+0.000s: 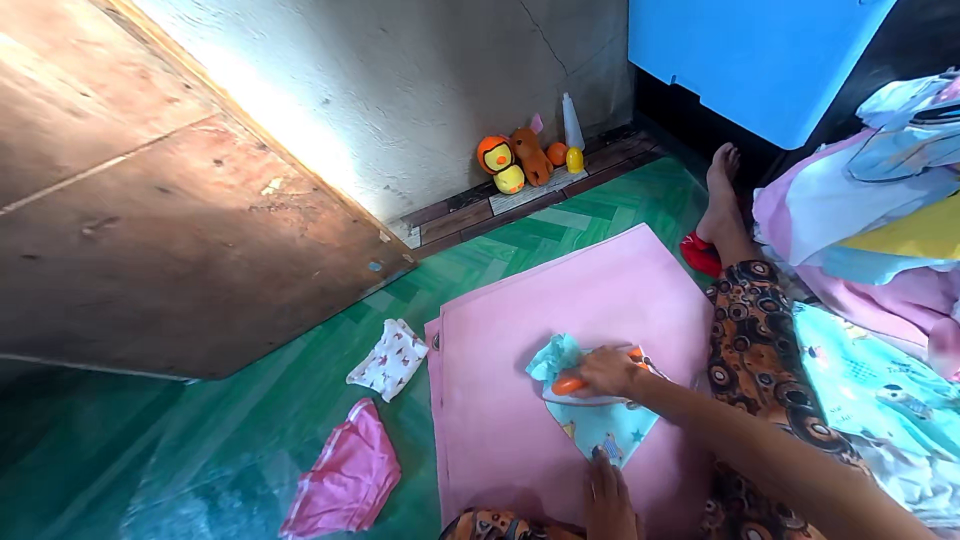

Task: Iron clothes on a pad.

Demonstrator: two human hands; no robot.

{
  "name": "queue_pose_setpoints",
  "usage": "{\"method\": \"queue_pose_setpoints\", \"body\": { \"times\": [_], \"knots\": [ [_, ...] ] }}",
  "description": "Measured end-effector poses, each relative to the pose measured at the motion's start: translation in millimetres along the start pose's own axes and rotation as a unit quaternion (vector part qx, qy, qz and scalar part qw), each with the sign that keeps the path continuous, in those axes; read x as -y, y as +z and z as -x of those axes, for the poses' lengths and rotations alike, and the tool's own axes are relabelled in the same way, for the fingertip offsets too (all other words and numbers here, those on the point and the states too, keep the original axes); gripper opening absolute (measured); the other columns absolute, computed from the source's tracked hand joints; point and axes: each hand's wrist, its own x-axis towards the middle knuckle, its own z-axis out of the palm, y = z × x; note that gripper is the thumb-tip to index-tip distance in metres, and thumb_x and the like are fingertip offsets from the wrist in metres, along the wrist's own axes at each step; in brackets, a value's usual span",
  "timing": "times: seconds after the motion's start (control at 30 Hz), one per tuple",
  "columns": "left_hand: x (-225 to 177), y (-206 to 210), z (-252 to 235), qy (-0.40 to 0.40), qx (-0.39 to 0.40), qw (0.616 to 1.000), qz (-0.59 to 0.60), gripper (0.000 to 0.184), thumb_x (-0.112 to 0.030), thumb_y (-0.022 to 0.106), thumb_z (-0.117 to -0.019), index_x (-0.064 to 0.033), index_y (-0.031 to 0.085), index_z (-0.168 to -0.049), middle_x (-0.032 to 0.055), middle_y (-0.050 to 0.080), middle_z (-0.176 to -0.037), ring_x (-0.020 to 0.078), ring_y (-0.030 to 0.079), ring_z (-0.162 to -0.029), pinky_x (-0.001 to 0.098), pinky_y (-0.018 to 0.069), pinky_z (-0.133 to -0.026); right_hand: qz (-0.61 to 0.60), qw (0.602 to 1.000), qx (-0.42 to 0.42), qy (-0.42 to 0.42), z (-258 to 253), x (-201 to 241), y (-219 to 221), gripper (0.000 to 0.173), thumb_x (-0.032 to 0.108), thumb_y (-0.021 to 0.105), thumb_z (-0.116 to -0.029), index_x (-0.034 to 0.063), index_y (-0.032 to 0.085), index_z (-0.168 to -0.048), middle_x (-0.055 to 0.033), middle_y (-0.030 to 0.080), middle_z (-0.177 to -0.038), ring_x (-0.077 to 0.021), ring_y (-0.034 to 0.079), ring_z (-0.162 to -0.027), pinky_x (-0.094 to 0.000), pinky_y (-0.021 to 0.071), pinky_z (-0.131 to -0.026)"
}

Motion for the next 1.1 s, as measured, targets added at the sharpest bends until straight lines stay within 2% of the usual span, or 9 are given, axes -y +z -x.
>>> {"method": "queue_pose_setpoints", "body": {
  "times": [0.2, 0.27, 0.37, 0.43, 0.53, 0.67, 0.8, 0.97, 1.1],
  "knots": [
    [-8, -2, 7, -0.016, 0.029, 0.999, -0.013, 0.064, -0.032, 0.054, -0.1044, 0.0086, 0.041, -0.152, 0.027, 0.025, -0.166, 0.0413, 0.026, -0.154, 0.0575, 0.0225, -0.123, -0.009, 1.0, 0.004, 0.002, 0, -1, 1, 0.046, 0.043, 0.056, -0.1053, 0.0244, 0.057, -0.147, -0.0221, 0.07, -0.121, -0.0442, 0.067, -0.113, -0.0641, 0.0504, -0.092],
    [-12, 7, 13, -0.015, 0.007, 1.0, -0.026, 0.06, -0.03, 0.055, -0.1037, 0.0083, 0.046, -0.149, 0.0281, 0.03, -0.163, 0.0424, 0.031, -0.152, 0.0578, 0.0266, -0.121, -0.018, 1.0, 0.02, 0.002, 10, 2, 5, 0.047, 0.043, 0.056, -0.1054, 0.0233, 0.056, -0.148, -0.0229, 0.07, -0.12, -0.0451, 0.066, -0.113, -0.0648, 0.0499, -0.093],
    [-15, 16, 16, -0.006, -0.023, 0.999, -0.039, 0.05, -0.018, 0.055, -0.102, 0.008, 0.052, -0.145, 0.0286, 0.035, -0.161, 0.0429, 0.04, -0.147, 0.0566, 0.0331, -0.118, -0.024, 0.999, 0.032, -0.018, 34, 2, 18, 0.045, 0.041, 0.056, -0.1055, 0.0228, 0.058, -0.146, -0.0232, 0.071, -0.115, -0.0451, 0.067, -0.109, -0.0645, 0.0506, -0.091],
    [-16, 12, 15, -0.006, -0.001, 0.999, -0.041, 0.046, -0.013, 0.052, -0.1028, 0.0077, 0.053, -0.144, 0.0284, 0.033, -0.162, 0.0426, 0.038, -0.148, 0.0559, 0.032, -0.119, -0.027, 0.998, 0.042, -0.032, 51, 3, 27, 0.044, 0.04, 0.057, -0.1051, 0.0224, 0.059, -0.146, -0.0231, 0.072, -0.112, -0.0453, 0.068, -0.106, -0.0645, 0.0508, -0.089],
    [-17, 12, 17, 0.007, -0.019, 0.998, -0.063, 0.04, -0.007, 0.051, -0.1012, 0.0069, 0.06, -0.137, 0.0285, 0.041, -0.157, 0.0432, 0.045, -0.144, 0.0554, 0.0372, -0.116, -0.027, 0.997, 0.062, -0.047, 73, 6, 41, 0.047, 0.041, 0.057, -0.1051, 0.0236, 0.056, -0.149, -0.0237, 0.072, -0.112, -0.0458, 0.068, -0.107, -0.065, 0.0495, -0.092],
    [-17, 14, 17, 0.013, 0.0, 0.998, -0.067, 0.041, -0.008, 0.048, -0.1031, 0.0073, 0.058, -0.14, 0.029, 0.041, -0.157, 0.044, 0.041, -0.146, 0.0573, 0.0346, -0.117, -0.013, 0.997, 0.073, -0.038, 86, 9, 53, 0.048, 0.043, 0.054, -0.1067, 0.0254, 0.053, -0.151, -0.0232, 0.07, -0.118, -0.0446, 0.067, -0.11, -0.062, 0.0493, -0.096],
    [-16, 12, 15, 0.017, 0.01, 0.998, -0.064, 0.04, -0.009, 0.049, -0.1031, 0.0084, 0.06, -0.137, 0.0304, 0.04, -0.157, 0.0462, 0.041, -0.146, 0.0591, 0.0329, -0.117, 0.0, 0.998, 0.046, -0.052, 74, 5, 53, 0.048, 0.043, 0.054, -0.1066, 0.0252, 0.053, -0.151, -0.0224, 0.07, -0.117, -0.0437, 0.068, -0.106, -0.0603, 0.0515, -0.092],
    [-15, 13, 15, 0.02, 0.004, 0.998, -0.053, 0.039, -0.005, 0.05, -0.1014, 0.0102, 0.059, -0.137, 0.0324, 0.041, -0.155, 0.0467, 0.042, -0.144, 0.0592, 0.0338, -0.117, -0.006, 0.999, 0.023, -0.025, 43, 4, 24, 0.046, 0.04, 0.054, -0.107, 0.0209, 0.055, -0.149, -0.0245, 0.07, -0.119, -0.046, 0.067, -0.108, -0.0631, 0.0503, -0.092],
    [-16, 7, 15, 0.007, 0.044, 0.999, -0.03, 0.047, -0.015, 0.051, -0.1044, 0.0108, 0.051, -0.144, 0.0332, 0.034, -0.159, 0.0463, 0.037, -0.148, 0.0576, 0.0305, -0.12, 0.011, 1.0, 0.007, -0.02, 12, -7, 3, 0.048, 0.042, 0.054, -0.1065, 0.0207, 0.055, -0.15, -0.0247, 0.069, -0.123, -0.0461, 0.065, -0.114, -0.0643, 0.0489, -0.095]
  ]
}}
